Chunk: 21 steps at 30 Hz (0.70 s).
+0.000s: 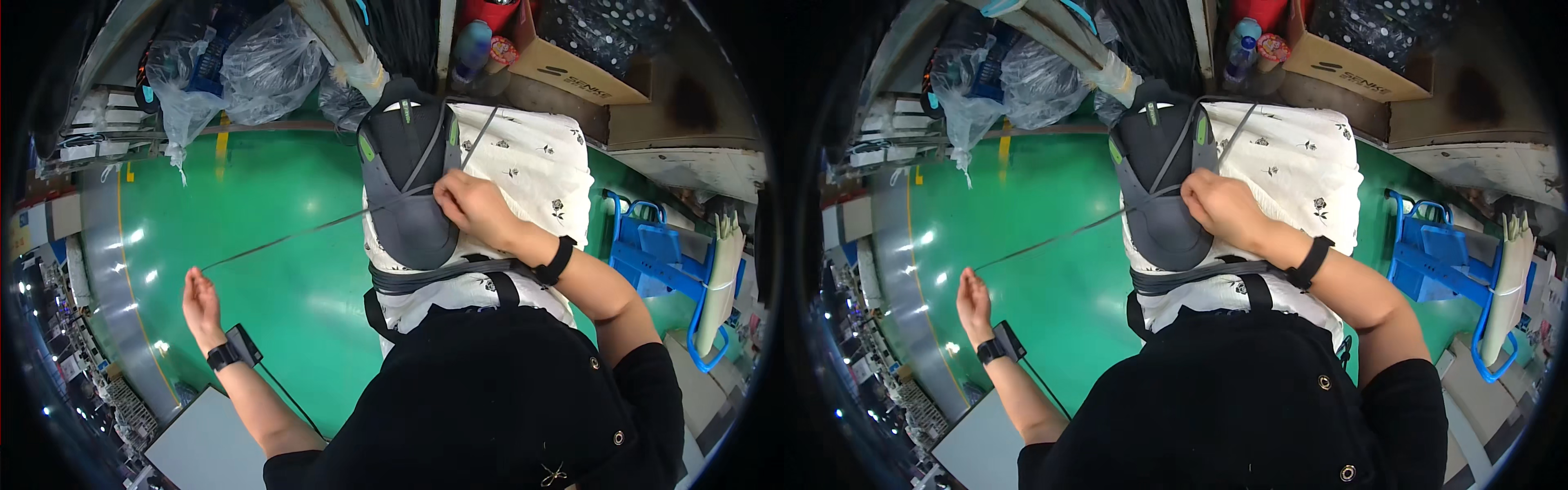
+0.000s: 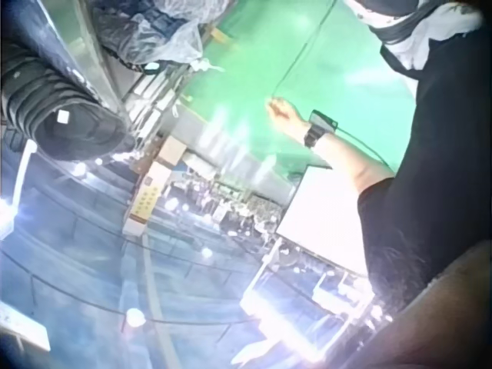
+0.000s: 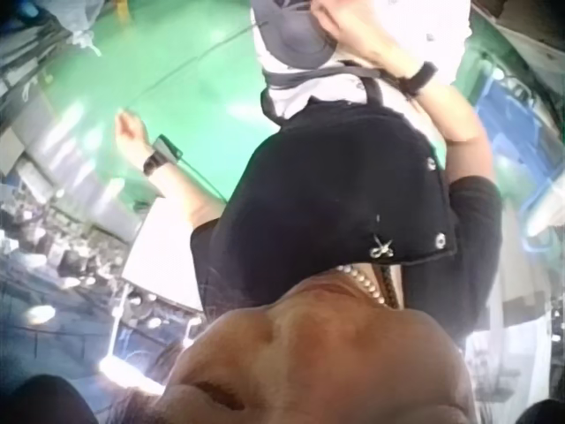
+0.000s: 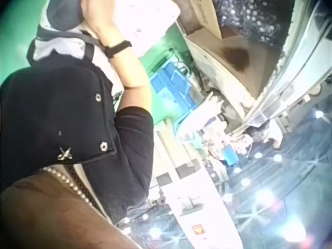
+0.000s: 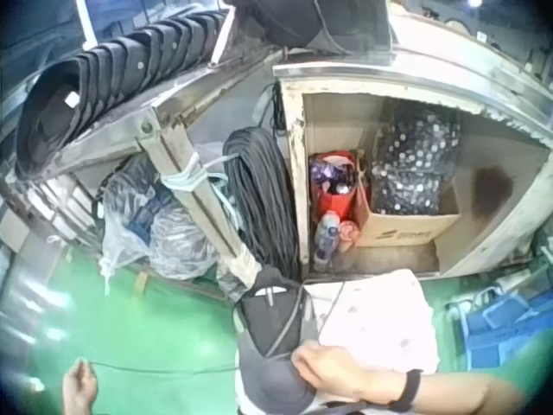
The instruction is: Lacing shoelaces on athletic shoes in a factory assembly line environment.
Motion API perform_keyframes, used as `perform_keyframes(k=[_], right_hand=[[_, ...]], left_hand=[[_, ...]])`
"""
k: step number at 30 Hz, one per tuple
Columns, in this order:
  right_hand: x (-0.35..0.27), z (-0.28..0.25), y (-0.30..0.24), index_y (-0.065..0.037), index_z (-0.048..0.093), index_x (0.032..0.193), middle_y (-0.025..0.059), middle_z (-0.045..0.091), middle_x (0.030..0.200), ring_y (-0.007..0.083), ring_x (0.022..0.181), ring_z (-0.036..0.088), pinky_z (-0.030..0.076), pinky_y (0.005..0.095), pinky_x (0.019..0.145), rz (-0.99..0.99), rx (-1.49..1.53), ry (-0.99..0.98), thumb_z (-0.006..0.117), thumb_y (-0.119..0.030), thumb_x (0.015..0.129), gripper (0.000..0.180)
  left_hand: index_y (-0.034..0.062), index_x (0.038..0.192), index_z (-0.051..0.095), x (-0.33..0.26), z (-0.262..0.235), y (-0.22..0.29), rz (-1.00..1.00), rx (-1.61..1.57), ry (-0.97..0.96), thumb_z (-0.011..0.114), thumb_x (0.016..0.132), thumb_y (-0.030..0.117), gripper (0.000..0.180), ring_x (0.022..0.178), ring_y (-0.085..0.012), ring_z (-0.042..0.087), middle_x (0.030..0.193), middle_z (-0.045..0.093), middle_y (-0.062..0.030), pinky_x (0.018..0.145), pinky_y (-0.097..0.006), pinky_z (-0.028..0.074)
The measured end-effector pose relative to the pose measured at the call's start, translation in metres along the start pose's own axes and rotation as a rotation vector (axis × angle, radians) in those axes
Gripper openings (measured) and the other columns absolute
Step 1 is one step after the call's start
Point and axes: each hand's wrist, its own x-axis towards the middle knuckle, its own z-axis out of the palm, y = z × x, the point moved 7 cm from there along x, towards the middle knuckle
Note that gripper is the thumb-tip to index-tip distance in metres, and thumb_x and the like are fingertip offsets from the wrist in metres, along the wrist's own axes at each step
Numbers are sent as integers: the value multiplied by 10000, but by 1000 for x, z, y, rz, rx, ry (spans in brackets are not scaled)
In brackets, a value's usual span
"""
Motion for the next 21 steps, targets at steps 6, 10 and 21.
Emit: perform_keyframes(k=[6, 10, 21], right_hand=[[-19, 20, 50, -18, 583, 927, 49, 617, 765, 121, 639, 549, 446, 257, 656, 572, 497, -37, 612, -152, 895, 141], [-14, 24, 38, -10, 586, 937, 64, 633, 801, 125, 683, 576, 458, 253, 659, 687, 709, 5, 610, -113, 891, 116], [-169, -258, 198, 60, 432, 1319, -17, 501, 771, 44, 626, 428, 348, 170, 512, 605, 868, 875, 567, -123, 937, 445]], left_hand=[[46, 1091, 558, 44, 1, 19, -61, 240, -207, 447, 976, 59, 161, 525, -64, 430, 682, 534, 11, 500, -205, 362], [83, 901, 538, 34, -191, 151, 237, 328, 655, 416, 967, 99, 139, 478, -87, 350, 649, 487, 15, 426, -228, 287], [29, 974, 563, 12, 71, -119, 469, 1163, -256, 558, 934, 66, 55, 885, -179, 576, 937, 578, -67, 822, -336, 506]])
